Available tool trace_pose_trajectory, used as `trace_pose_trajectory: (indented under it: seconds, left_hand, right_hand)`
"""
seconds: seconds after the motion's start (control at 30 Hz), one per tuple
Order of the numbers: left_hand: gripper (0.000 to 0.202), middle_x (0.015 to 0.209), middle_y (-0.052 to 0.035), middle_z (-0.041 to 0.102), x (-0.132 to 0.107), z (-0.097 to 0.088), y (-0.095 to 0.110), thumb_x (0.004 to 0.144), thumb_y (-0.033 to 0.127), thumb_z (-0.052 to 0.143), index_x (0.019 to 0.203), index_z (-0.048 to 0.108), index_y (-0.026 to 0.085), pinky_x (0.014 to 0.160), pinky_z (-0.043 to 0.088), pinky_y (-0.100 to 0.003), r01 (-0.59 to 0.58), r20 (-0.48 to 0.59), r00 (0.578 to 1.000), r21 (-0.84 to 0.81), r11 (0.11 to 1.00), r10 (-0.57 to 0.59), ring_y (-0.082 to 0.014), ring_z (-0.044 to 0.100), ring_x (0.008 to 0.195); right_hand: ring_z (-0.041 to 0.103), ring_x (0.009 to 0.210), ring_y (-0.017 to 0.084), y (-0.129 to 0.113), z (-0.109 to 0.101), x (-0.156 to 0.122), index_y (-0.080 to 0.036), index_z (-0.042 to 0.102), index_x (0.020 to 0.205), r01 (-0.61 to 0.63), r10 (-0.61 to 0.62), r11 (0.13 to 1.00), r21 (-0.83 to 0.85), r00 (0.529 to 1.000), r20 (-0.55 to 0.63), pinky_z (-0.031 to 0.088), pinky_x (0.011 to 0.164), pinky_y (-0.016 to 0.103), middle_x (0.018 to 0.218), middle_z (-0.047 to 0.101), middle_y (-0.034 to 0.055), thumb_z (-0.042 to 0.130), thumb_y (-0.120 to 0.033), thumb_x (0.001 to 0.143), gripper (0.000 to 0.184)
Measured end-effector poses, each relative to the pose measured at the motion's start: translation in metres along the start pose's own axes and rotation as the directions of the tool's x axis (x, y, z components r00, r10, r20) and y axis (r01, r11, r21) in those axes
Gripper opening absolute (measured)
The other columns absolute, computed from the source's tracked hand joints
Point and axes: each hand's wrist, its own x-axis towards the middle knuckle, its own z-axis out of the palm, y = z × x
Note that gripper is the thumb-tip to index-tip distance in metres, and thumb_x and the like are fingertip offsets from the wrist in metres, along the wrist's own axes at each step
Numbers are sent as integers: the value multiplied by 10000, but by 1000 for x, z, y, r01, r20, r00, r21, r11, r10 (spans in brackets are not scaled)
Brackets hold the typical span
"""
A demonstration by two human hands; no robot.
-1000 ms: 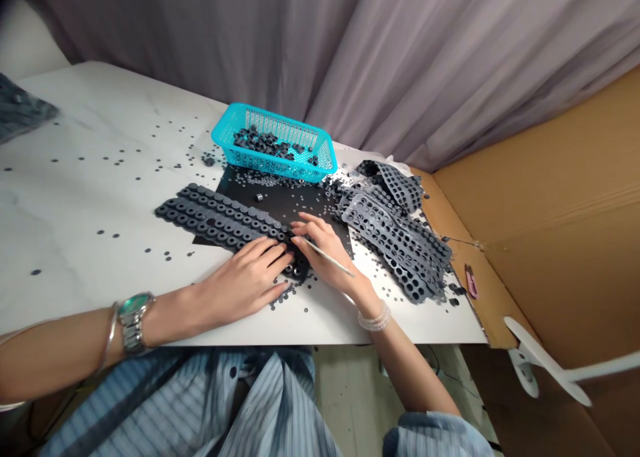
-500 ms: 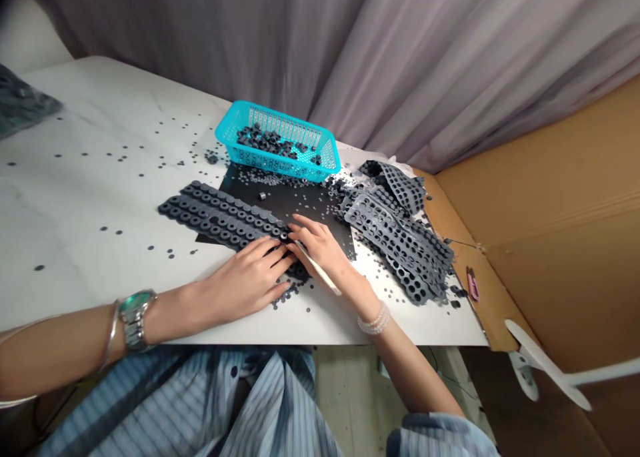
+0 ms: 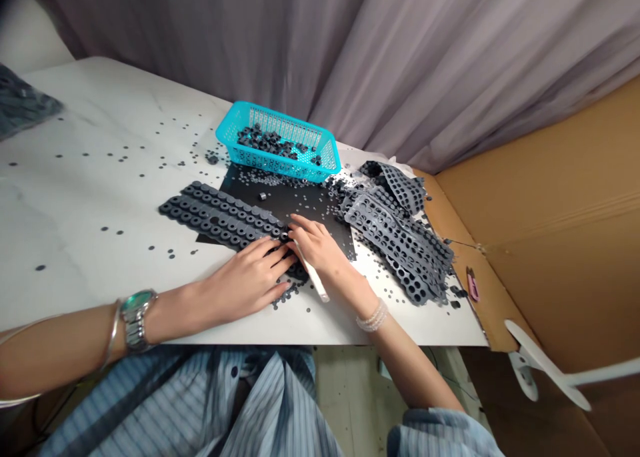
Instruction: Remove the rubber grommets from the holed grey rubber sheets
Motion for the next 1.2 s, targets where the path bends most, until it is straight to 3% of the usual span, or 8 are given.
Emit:
trace_pose_trajectory:
  seconds: [0.17, 0.27, 0.4, 0.57, 0.67, 0.77, 0.97, 1.2]
  left_hand:
    - [411, 1225, -187, 671, 1, 0, -1, 971, 338, 480, 1240, 616, 58, 1056, 383, -459, 6, 5, 1000, -38, 999, -6, -308, 585, 1153]
    - [386, 1203, -171, 681, 0, 0, -3, 965, 332, 491, 1212, 639, 75, 1059, 391, -448, 16, 4, 1000, -85, 996, -15, -300, 592, 1147]
    - [389, 1210, -172, 679, 5, 0, -6, 966, 365, 502, 1193, 654, 89, 1061, 409, -428, 38, -2, 999, -162, 986, -39, -288, 591, 1166]
    - [507, 1354, -231, 589, 20, 0, -11, 944, 404, 544, 1319, 585, 66, 1100, 385, -457, 57, 38, 998, -186, 981, -51, -328, 535, 1279]
    - [545, 1417, -239, 537, 22, 0, -13, 953, 400, 528, 1373, 534, 55, 1121, 365, -451, 41, -2, 999, -164, 986, -41, -329, 491, 1334]
    - [475, 1339, -213, 605, 18, -3, -13, 968, 353, 494, 1320, 568, 43, 1121, 366, -440, 65, -60, 996, -126, 990, -73, -311, 522, 1297]
    - [393, 1235, -194, 658, 8, -4, -18, 951, 293, 505, 1238, 603, 44, 1082, 398, -446, 149, -19, 988, -51, 988, -150, -300, 562, 1225]
    - [414, 1277, -196, 635, 9, -1, -17, 953, 295, 497, 1270, 576, 41, 1109, 367, -449, 160, 17, 987, -50, 986, -160, -297, 547, 1246]
  right_hand:
    - [402, 1431, 251, 1, 1, 3, -208, 593, 1040, 24, -24, 999, -23, 1000, 5, 454, 1092, 496, 1306, 626, 165, 339, -233, 1030, 255]
    - [382, 1441, 268, 14, -3, 6, -203, 593, 1065, -66, 64, 998, -14, 992, -108, 418, 1128, 539, 1337, 595, 177, 337, -254, 1025, 264]
    - [341, 1464, 271, 41, -18, 10, -195, 564, 1163, -168, 150, 985, -34, 940, -306, 397, 1139, 566, 1243, 637, 169, 343, -310, 1026, 284]
    - [398, 1431, 291, 44, -26, 22, -231, 610, 1067, -243, 245, 969, 50, 904, -349, 409, 1120, 547, 1248, 667, 133, 459, -416, 988, 251]
    - [514, 1341, 267, 35, -17, 27, -245, 623, 1025, -244, 291, 953, 178, 898, -329, 453, 1082, 499, 1198, 696, 102, 476, -409, 980, 224]
    - [554, 1298, 238, 28, -6, 27, -251, 625, 1017, -209, 277, 943, 261, 924, -263, 476, 1059, 448, 1167, 707, 80, 496, -377, 975, 185]
    - [523, 1328, 223, 21, 1, 21, -240, 625, 1017, -135, 171, 958, 253, 978, -124, 450, 1089, 442, 1206, 694, 80, 510, -318, 977, 145]
    - [522, 1330, 221, 19, 4, 19, -244, 623, 1066, -123, 145, 964, 234, 986, -82, 448, 1098, 460, 1255, 673, 80, 491, -310, 989, 166]
